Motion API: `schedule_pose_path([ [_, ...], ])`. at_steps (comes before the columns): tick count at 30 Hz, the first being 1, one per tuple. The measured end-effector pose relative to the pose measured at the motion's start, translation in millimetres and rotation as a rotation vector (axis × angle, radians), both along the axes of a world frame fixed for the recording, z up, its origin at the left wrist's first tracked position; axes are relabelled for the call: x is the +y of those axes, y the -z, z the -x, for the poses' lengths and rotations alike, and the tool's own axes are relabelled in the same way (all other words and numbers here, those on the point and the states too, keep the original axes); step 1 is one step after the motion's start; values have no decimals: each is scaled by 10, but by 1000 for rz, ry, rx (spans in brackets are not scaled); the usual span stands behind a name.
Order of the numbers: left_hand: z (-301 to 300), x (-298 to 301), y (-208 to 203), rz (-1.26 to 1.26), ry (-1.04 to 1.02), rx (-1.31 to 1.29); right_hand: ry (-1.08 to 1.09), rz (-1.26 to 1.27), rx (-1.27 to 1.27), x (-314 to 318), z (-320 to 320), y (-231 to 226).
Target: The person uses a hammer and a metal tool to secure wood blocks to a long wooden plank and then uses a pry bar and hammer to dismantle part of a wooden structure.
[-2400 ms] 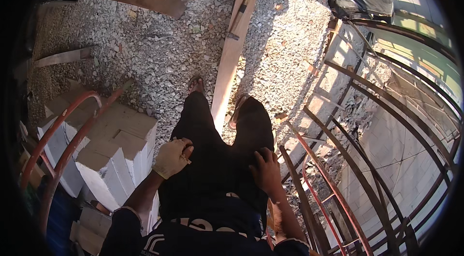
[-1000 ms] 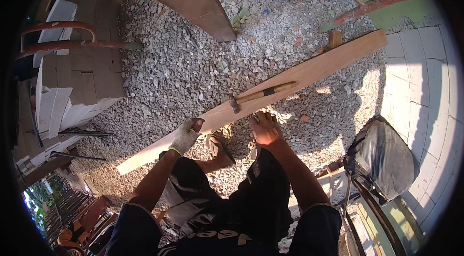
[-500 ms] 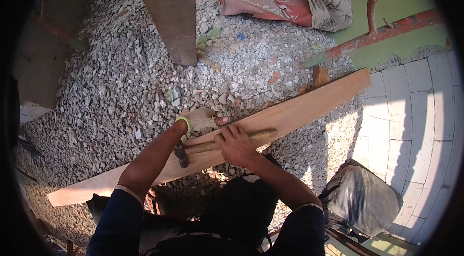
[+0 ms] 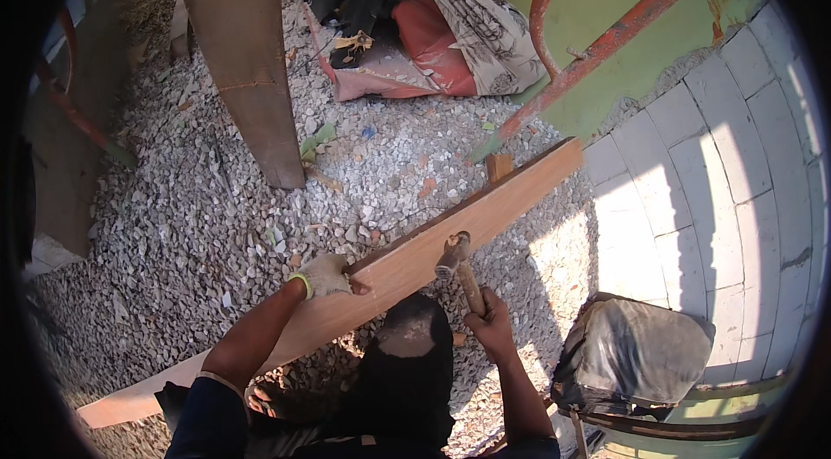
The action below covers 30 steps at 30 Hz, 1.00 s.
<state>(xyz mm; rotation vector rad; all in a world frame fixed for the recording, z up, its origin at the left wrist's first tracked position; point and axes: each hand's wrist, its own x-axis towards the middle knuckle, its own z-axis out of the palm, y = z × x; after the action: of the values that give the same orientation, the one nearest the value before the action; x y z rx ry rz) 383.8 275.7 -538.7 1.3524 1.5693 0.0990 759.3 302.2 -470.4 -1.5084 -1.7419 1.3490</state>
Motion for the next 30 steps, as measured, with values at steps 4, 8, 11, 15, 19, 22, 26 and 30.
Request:
schedule_pose_path([
  [4,69,-348,-373,-153,-38,181,291,228,134,34,72,233],
  [8,118,-791,-839,-249,-9,423,504,345,485,159,211,297],
  [11,160,-1130,-973,-242,-40,501,606,419,610,331,162,527],
  [15,440,-1657,-979,-229,-62,604,662,572,537,550,81,957],
  [19,645,-2095,-1082,-201,-74,690,680,619,227,593,-180,1856],
  [22,757,-2405,-1082,-208,-80,781,521,446,-145,382,-260,2553],
  [26,766,-2868,-1213,-137,-174,848,-172,153,-752,229,151,2529],
  [30,789,-2998,-1265,-88,-214,809,-306,-17,-875,296,173,2831],
])
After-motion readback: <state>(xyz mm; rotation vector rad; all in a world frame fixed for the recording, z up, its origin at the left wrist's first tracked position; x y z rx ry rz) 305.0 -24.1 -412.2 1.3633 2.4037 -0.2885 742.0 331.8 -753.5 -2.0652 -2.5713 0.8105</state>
